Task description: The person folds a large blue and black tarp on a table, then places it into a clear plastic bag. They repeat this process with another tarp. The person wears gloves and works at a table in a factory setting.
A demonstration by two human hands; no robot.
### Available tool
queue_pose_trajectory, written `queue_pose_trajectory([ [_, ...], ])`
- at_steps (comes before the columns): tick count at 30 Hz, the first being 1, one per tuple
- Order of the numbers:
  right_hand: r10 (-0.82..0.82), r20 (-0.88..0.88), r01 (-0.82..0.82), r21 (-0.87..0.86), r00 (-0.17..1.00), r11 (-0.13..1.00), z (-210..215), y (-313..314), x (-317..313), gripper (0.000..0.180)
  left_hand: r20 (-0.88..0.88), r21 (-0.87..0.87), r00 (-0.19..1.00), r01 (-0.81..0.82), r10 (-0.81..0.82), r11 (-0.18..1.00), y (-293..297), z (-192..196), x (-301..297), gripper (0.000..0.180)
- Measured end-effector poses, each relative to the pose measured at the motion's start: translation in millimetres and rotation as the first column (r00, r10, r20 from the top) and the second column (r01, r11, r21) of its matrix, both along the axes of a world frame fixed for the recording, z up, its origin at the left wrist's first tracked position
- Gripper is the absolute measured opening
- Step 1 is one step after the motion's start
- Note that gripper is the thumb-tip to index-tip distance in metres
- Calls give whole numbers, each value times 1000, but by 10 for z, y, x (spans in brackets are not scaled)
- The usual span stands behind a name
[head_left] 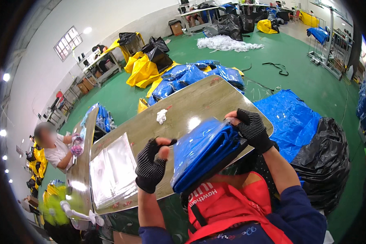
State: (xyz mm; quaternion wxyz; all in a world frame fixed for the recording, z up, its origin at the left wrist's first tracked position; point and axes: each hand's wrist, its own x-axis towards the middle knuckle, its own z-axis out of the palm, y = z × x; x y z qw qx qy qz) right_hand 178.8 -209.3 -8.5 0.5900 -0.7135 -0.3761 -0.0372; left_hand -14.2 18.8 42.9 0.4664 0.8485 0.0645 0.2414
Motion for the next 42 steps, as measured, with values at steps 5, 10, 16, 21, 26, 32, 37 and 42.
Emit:
queue_pose_trajectory([
  [5,-105,176,114,-45,979,992,-100,54,-116,10,-244,270,960,206,-141,940,-150,-303,-357,60],
  [10,-80,224,78,19,971,997,-107,123,-219,9,72,492,978,-204,194,846,-287,-782,-446,25],
  [16,6,215,10,-76,977,997,84,101,-208,9,340,318,880,-439,331,841,-205,-456,-226,16],
  [21,-125,225,77,212,966,974,640,-31,-332,9,409,193,901,-240,145,951,99,235,-195,14],
  [26,-25,-4,25,342,1000,939,1139,-83,-326,19,141,-32,986,-91,95,995,-5,1183,-111,17],
  [32,219,-407,-121,252,887,960,-462,599,950,18,-108,-283,979,139,-175,949,1101,-77,928,27],
  [37,-283,-16,256,-380,959,889,-1459,793,958,28,82,211,955,-296,285,932,731,-1721,1013,44],
  [42,144,574,188,-480,806,857,-1514,1019,212,41,-275,640,955,99,107,762,96,-1902,735,59],
])
